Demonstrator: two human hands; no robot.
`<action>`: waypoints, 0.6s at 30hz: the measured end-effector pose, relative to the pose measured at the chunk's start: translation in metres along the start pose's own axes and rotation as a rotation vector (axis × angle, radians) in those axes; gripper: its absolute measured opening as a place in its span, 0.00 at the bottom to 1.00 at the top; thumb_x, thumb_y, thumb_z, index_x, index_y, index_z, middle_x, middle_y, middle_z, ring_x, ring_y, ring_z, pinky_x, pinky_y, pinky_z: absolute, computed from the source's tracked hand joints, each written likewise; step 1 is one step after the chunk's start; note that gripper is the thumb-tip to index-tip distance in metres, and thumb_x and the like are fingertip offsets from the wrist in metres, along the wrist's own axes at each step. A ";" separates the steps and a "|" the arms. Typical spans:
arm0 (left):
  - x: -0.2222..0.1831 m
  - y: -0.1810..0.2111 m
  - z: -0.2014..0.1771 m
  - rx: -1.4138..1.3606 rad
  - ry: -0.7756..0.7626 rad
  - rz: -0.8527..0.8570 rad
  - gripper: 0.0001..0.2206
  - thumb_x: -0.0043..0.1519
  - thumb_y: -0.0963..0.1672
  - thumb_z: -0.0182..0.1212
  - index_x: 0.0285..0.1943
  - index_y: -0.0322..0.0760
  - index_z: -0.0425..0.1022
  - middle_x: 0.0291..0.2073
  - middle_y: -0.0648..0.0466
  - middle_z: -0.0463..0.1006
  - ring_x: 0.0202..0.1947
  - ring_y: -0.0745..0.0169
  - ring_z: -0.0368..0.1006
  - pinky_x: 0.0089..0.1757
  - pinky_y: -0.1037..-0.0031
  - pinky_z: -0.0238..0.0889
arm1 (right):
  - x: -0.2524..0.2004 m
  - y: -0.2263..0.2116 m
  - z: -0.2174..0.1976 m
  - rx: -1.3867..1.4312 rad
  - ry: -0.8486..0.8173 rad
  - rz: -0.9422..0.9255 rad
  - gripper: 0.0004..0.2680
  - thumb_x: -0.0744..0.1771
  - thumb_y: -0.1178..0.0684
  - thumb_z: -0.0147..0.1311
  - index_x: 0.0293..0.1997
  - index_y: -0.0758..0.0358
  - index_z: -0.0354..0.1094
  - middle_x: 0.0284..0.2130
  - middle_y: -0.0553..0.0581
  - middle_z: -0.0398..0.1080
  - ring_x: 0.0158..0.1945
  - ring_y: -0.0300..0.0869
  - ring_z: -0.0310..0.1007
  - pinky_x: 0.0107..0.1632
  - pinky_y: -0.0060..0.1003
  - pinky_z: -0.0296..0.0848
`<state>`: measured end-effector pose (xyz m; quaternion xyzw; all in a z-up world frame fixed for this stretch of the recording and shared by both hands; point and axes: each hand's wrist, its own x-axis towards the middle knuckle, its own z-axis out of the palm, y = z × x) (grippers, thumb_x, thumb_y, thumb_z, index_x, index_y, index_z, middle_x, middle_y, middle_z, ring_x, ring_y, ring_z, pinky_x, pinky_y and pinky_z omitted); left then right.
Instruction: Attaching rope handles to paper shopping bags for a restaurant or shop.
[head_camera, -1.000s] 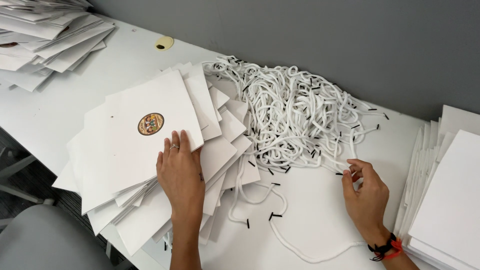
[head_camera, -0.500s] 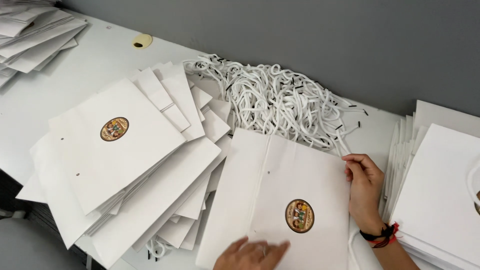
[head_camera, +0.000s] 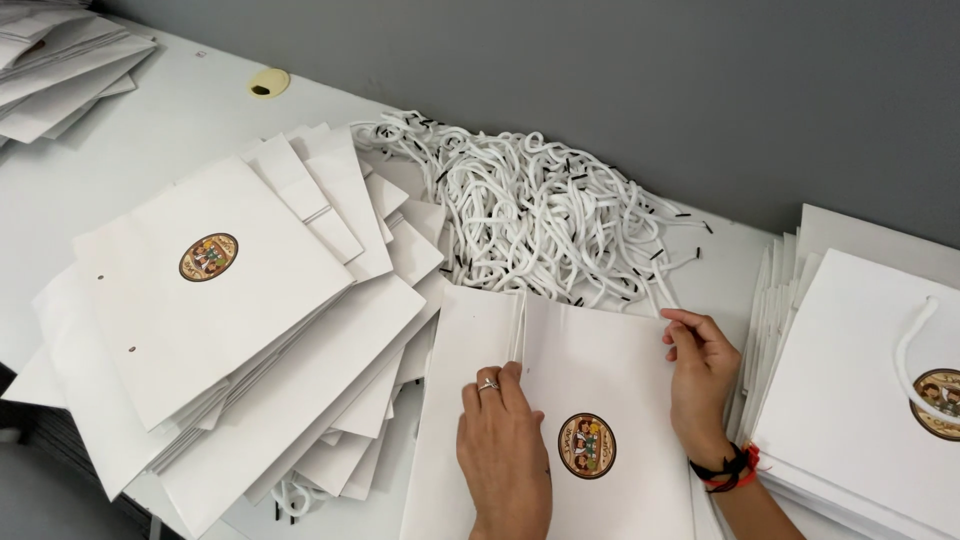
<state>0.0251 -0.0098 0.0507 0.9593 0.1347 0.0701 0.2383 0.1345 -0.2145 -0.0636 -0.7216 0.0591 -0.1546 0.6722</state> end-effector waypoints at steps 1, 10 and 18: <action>0.001 0.003 0.000 0.035 0.025 0.031 0.26 0.48 0.36 0.67 0.58 0.29 0.69 0.51 0.44 0.73 0.49 0.45 0.69 0.41 0.62 0.64 | 0.000 -0.001 0.001 -0.012 0.005 -0.003 0.06 0.70 0.63 0.50 0.47 0.67 0.75 0.32 0.50 0.72 0.35 0.32 0.66 0.37 0.27 0.65; 0.009 -0.001 -0.006 -0.075 0.033 0.010 0.12 0.53 0.32 0.59 0.43 0.32 0.75 0.38 0.47 0.76 0.39 0.50 0.74 0.34 0.62 0.68 | -0.002 -0.010 -0.003 0.070 0.061 -0.011 0.07 0.70 0.63 0.49 0.48 0.67 0.75 0.34 0.51 0.73 0.37 0.32 0.69 0.37 0.27 0.66; 0.013 -0.014 -0.069 -0.117 -0.226 -0.045 0.06 0.57 0.38 0.63 0.41 0.40 0.76 0.26 0.50 0.80 0.31 0.52 0.78 0.35 0.60 0.68 | 0.005 -0.010 -0.012 0.133 0.077 0.009 0.05 0.71 0.63 0.51 0.48 0.68 0.74 0.36 0.53 0.73 0.37 0.33 0.69 0.38 0.28 0.67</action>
